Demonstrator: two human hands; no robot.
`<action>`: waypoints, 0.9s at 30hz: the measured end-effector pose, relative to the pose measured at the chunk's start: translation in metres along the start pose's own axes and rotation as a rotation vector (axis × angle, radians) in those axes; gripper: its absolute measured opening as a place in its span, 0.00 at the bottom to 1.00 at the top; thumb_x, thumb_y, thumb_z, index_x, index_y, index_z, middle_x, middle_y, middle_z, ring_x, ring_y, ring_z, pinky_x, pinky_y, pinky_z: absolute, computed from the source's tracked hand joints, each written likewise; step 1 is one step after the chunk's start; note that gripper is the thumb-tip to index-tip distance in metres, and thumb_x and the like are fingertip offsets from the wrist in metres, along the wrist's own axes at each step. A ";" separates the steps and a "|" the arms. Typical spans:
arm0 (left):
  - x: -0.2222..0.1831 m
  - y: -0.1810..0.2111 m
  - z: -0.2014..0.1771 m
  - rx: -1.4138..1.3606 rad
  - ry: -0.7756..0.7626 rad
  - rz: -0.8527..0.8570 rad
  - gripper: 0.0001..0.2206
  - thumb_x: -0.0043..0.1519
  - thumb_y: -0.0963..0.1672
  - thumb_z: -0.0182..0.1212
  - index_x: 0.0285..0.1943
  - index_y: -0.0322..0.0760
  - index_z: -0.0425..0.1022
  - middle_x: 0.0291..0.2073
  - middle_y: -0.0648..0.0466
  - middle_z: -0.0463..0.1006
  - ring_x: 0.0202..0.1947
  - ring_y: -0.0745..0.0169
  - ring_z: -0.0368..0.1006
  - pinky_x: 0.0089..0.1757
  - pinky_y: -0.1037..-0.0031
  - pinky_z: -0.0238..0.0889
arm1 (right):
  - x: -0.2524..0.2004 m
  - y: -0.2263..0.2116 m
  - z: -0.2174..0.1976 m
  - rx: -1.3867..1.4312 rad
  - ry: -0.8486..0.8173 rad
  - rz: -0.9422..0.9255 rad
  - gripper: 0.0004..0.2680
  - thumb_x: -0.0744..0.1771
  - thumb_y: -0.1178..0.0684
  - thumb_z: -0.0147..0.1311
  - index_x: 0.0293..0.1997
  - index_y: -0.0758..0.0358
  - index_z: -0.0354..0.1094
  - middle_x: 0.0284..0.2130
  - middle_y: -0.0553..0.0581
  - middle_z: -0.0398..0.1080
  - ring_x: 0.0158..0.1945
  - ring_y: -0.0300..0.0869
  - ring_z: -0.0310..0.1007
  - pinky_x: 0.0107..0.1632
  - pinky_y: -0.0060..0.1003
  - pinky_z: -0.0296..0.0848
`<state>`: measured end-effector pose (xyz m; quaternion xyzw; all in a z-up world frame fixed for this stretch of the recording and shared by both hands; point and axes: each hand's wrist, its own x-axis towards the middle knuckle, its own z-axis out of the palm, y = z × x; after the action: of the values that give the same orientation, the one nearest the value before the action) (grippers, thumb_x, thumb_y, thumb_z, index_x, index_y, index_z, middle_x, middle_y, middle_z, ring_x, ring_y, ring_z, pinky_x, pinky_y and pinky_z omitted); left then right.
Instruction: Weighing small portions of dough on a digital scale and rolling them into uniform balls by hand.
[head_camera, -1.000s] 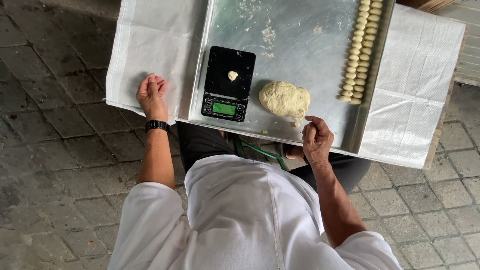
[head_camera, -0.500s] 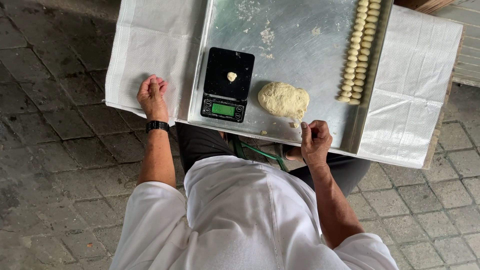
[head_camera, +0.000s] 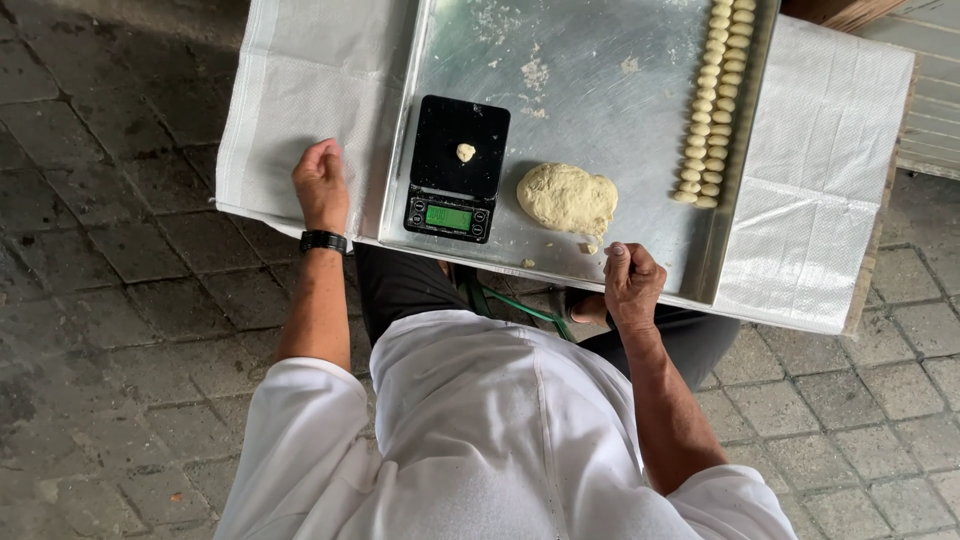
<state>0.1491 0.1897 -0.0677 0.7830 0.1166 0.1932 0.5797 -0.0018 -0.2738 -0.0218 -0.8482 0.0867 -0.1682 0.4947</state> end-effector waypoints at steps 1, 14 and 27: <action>0.000 0.017 0.011 0.000 -0.004 0.000 0.10 0.69 0.41 0.56 0.56 0.31 0.77 0.42 0.40 0.80 0.45 0.57 0.78 0.48 0.66 0.74 | 0.000 -0.001 0.000 -0.001 0.003 0.003 0.13 0.74 0.49 0.51 0.32 0.59 0.74 0.13 0.56 0.68 0.20 0.45 0.70 0.31 0.40 0.71; -0.017 0.065 0.118 0.658 -0.463 0.535 0.22 0.60 0.55 0.69 0.61 0.51 0.78 0.50 0.60 0.72 0.55 0.56 0.65 0.49 0.55 0.65 | 0.005 -0.012 -0.002 -0.043 0.046 0.103 0.15 0.75 0.47 0.47 0.32 0.61 0.73 0.14 0.56 0.68 0.21 0.44 0.71 0.31 0.41 0.72; -0.112 0.175 0.105 -0.519 -0.724 -0.179 0.16 0.70 0.44 0.54 0.63 0.28 0.66 0.58 0.31 0.74 0.58 0.41 0.73 0.52 0.60 0.72 | 0.026 -0.077 0.017 0.305 0.053 0.116 0.09 0.73 0.50 0.49 0.47 0.66 0.72 0.27 0.63 0.73 0.35 0.43 0.72 0.43 0.44 0.78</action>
<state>0.0875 0.0008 0.0540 0.6157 -0.0787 -0.1209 0.7747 0.0270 -0.2298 0.0420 -0.7522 0.1220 -0.1729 0.6240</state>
